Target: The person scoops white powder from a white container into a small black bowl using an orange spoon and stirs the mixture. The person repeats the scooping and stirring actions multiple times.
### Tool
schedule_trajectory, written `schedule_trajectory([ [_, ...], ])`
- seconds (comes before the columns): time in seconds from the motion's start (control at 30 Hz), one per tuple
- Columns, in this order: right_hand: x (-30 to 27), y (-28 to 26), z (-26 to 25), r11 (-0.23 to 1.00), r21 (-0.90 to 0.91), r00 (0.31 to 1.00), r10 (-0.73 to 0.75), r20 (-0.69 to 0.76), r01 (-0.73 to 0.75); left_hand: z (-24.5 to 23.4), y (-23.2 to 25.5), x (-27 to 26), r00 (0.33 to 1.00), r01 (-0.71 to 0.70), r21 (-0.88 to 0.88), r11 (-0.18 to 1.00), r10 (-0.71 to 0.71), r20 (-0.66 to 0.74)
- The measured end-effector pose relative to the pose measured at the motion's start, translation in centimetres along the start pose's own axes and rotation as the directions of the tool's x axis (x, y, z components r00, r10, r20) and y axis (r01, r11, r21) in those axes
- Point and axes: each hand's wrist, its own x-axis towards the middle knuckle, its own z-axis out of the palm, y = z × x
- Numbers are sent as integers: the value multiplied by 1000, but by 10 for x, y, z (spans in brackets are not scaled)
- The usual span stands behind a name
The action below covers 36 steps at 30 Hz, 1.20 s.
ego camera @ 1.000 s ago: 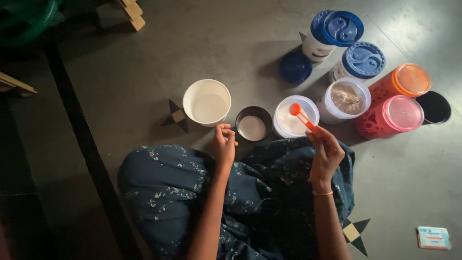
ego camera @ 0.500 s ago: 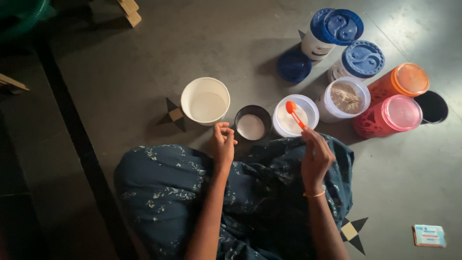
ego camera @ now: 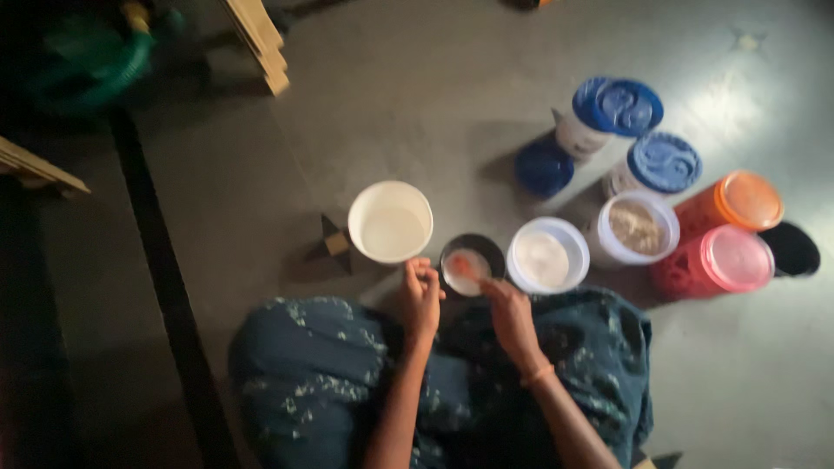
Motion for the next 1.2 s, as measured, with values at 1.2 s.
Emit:
schedule_trajectory([
  [1.2,-29,-25,-69,999,-38,864,-41,-502,26,-4,4,-3,1000,19,155,988,-17,-12],
])
